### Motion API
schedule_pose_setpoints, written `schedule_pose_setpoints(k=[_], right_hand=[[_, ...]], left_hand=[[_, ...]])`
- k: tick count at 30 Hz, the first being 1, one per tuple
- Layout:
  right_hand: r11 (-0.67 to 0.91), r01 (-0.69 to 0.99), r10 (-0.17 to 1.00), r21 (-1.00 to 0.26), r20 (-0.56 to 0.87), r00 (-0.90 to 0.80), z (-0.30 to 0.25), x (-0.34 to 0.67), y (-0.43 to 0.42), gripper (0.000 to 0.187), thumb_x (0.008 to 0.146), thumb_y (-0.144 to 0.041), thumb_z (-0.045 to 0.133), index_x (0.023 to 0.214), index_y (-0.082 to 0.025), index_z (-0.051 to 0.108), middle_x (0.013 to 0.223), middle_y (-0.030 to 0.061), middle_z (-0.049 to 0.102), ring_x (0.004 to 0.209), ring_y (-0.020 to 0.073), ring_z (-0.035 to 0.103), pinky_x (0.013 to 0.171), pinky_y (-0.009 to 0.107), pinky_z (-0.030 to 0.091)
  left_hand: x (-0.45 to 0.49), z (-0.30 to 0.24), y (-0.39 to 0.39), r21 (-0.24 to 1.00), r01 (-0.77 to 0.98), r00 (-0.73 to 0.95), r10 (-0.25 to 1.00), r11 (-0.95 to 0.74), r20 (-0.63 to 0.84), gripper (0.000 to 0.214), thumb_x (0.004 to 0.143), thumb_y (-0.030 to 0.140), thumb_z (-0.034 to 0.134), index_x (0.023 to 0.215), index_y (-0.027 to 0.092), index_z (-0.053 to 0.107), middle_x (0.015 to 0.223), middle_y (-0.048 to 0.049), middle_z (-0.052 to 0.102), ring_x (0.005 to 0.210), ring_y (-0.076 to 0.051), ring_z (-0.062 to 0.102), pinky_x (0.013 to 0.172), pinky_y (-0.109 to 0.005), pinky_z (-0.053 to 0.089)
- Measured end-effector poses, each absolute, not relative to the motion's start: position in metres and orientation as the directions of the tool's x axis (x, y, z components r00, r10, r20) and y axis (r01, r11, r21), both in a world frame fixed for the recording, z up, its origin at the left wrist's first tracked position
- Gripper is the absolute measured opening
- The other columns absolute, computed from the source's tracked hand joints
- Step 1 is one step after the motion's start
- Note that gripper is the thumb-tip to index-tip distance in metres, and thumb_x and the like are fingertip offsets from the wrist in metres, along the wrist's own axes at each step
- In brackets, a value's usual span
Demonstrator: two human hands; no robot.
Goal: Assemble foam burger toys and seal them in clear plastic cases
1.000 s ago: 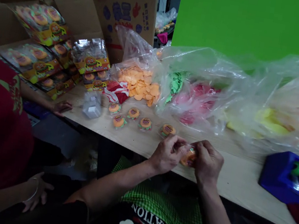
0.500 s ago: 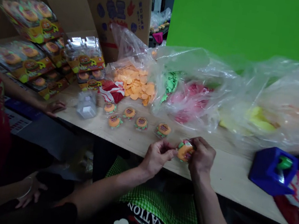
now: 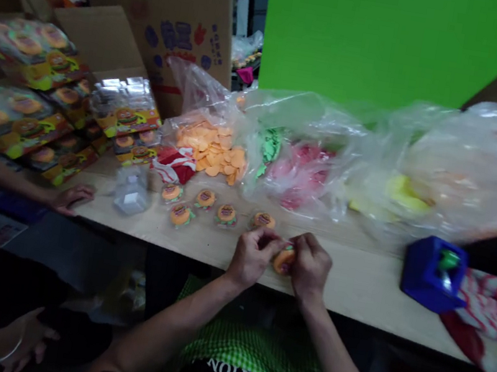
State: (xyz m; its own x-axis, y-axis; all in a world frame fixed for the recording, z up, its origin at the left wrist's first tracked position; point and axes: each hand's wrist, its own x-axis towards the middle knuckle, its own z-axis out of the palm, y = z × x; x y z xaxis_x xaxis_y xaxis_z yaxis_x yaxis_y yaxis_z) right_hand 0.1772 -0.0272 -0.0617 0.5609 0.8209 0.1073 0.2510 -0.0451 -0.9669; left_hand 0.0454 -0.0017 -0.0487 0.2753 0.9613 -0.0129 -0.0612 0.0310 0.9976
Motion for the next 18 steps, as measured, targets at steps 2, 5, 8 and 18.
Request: schedule_pose_setpoints(k=[2, 5, 8, 18], right_hand=[[-0.049, 0.289, 0.822, -0.956, 0.126, 0.556, -0.058, 0.169, -0.033, 0.028, 0.084, -0.041, 0.050, 0.063, -0.023, 0.053, 0.057, -0.0010, 0.056, 0.055, 0.0170, 0.049, 0.056, 0.029, 0.037], [-0.027, 0.278, 0.823, -0.960, 0.136, 0.551, -0.054, 0.159, -0.039, 0.026, 0.083, -0.035, 0.048, 0.060, -0.024, 0.048, 0.053, -0.0026, 0.049, 0.053, 0.0155, 0.045, 0.056, 0.029, 0.033], [-0.013, 0.241, 0.828, -0.971, 0.125, 0.546, -0.057, 0.160, -0.036, 0.026, 0.082, -0.033, 0.049, 0.058, -0.023, 0.050, 0.055, -0.0027, 0.051, 0.055, 0.0146, 0.047, 0.056, 0.028, 0.033], [0.055, 0.011, 0.744, -0.998, 0.048, 0.667, -0.081, 0.188, -0.022, 0.024, 0.077, -0.032, 0.053, 0.056, -0.021, 0.050, 0.053, -0.0041, 0.044, 0.053, 0.0123, 0.039, 0.051, 0.027, 0.030]], left_hand=[[0.044, -0.048, -0.002, 0.997, -0.060, 0.283, 0.959, 0.055, -0.036, 0.023, 0.082, 0.037, 0.071, 0.082, 0.014, 0.069, 0.075, -0.0019, 0.069, 0.070, -0.013, 0.062, 0.071, -0.023, 0.049], [0.040, -0.048, -0.006, 0.999, -0.019, 0.267, 0.963, 0.050, -0.043, 0.022, 0.081, 0.036, 0.072, 0.079, 0.014, 0.069, 0.071, -0.0008, 0.068, 0.065, -0.012, 0.059, 0.065, -0.022, 0.048], [0.041, -0.052, -0.004, 0.995, -0.066, 0.228, 0.972, 0.069, -0.052, 0.024, 0.077, 0.038, 0.076, 0.078, 0.014, 0.070, 0.068, 0.0010, 0.066, 0.060, -0.010, 0.055, 0.060, -0.020, 0.044], [0.051, -0.062, -0.024, 0.937, -0.266, 0.277, 0.949, 0.226, -0.150, 0.035, 0.065, 0.037, 0.086, 0.080, 0.014, 0.065, 0.070, 0.0015, 0.063, 0.061, -0.008, 0.053, 0.061, -0.021, 0.045]])
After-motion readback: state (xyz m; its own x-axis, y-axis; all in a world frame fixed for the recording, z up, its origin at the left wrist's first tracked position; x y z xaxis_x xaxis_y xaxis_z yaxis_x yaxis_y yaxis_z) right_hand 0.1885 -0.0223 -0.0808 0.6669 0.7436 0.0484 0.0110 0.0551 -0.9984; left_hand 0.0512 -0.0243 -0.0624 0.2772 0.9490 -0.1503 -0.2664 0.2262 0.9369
